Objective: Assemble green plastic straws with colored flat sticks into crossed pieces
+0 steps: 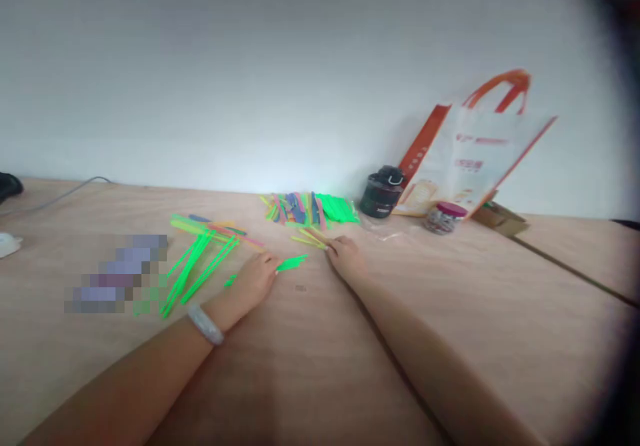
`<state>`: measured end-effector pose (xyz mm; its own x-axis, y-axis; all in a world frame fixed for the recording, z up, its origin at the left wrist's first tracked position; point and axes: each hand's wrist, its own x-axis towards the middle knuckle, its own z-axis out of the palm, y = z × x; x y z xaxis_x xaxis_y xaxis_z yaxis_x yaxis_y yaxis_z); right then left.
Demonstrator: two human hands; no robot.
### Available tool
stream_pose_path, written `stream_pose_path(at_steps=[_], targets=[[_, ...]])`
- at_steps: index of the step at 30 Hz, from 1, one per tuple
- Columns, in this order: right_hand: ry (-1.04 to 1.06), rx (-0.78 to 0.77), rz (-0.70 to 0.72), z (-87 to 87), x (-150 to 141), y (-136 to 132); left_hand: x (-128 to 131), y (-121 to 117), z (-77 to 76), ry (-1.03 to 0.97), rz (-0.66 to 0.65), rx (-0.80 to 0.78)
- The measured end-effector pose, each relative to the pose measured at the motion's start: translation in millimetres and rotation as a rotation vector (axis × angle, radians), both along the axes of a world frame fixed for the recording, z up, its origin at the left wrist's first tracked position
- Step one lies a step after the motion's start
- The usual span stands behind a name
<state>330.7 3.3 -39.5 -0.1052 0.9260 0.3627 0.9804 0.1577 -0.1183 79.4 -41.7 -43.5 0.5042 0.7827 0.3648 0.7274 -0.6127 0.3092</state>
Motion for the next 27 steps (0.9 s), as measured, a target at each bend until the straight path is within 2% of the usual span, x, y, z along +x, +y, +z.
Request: stream_pose_path(at_steps=[4, 6, 8, 12, 15, 17, 22, 24, 27], targets=[[0.018, 0.038, 0.035, -1.3, 1, 1, 1, 2, 2.0, -0.001, -0.002, 0.01], [0.021, 0.066, 0.04, -1.3, 1, 0, -2, 1, 7.3, 0.042, 0.05, 0.051], [0.025, 0.1, 0.046, -1.2, 1, -1, -9, 1, 15.8, 0.106, 0.16, 0.115], [0.035, 0.137, 0.068, -1.1, -3, -4, -31, 5, 32.8, 0.21, 0.496, 0.236], [0.042, 0.154, 0.099, -1.3, -9, -7, -46, 10, 36.7, 0.285, 0.662, 0.222], [0.038, 0.161, 0.124, -1.7, -13, -9, -53, 14, 34.9, 0.32, 0.674, 0.174], [0.068, 0.182, 0.172, -2.5, -15, -12, -60, 23, 28.7, 0.305, 0.58, 0.145], [0.133, 0.196, 0.215, -1.8, -17, -13, -56, 22, 29.6, 0.24, 0.545, 0.173], [0.336, 0.181, 0.303, 1.2, -25, -20, -41, 13, 33.6, 0.084, 0.41, 0.21]])
